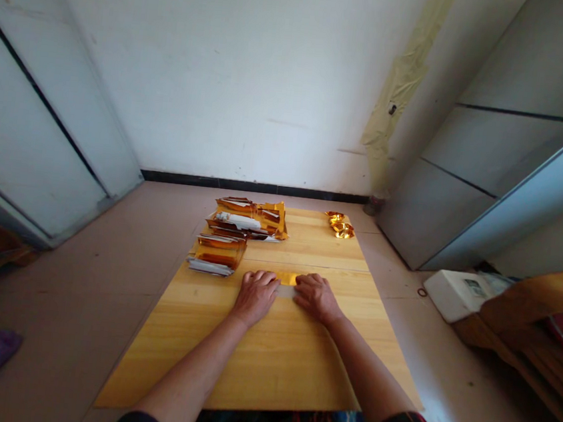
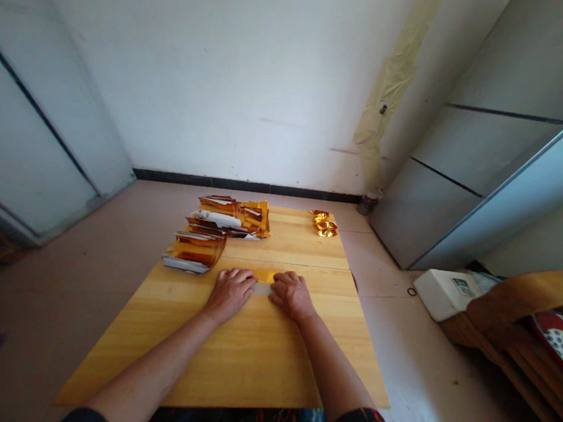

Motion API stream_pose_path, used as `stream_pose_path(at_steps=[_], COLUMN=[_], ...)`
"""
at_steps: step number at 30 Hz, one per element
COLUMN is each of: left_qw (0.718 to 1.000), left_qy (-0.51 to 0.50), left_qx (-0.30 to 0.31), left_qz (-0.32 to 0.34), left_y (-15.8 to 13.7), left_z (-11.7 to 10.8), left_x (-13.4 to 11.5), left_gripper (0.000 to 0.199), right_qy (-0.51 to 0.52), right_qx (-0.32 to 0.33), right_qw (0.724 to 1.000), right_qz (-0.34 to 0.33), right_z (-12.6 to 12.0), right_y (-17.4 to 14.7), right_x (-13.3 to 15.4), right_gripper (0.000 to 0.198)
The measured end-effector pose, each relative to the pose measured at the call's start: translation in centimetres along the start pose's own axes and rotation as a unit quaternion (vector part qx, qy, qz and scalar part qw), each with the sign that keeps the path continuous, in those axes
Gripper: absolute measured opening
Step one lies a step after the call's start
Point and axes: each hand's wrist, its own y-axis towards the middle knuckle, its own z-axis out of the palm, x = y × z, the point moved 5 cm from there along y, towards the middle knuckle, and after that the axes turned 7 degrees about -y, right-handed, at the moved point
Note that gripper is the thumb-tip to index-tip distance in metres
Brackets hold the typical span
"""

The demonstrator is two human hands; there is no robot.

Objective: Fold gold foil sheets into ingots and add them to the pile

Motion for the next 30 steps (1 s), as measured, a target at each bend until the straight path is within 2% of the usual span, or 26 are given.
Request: stream_pose_path(at_steps=[8, 16, 23, 30], left_qw=[1.0, 0.999, 0.999, 0.999], left_qy=[0.005, -0.001, -0.021, -0.037], left_qx=[-0.005, 0.012, 0.028, -0.003], left_qz=[0.003, 0.03, -0.019, -0.02], left_y=[-0.3, -0.1, 0.2, 0.0], left_z=[0.2, 0.4, 1.2, 1.7], left_x=[0.3, -0.1, -1.1, -1.2], left_gripper=[0.034, 0.025, 0.024, 0.017], right_qy=[0.0, 0.027, 0.045, 0.06], right_qx=[-0.024, -0.034, -0.033, -0.086], right_qw=[1.0, 0.999, 0.998, 0.994], right_qz=[0.001, 0.004, 0.012, 0.028], right_z=[0.4, 0.9, 1.1, 1.5], right_y=[-0.6, -0.3, -0.3, -0.1], right_x=[0.7, 0.5, -0.1, -0.2], right_gripper=[0.023, 0.02, 0.021, 0.012])
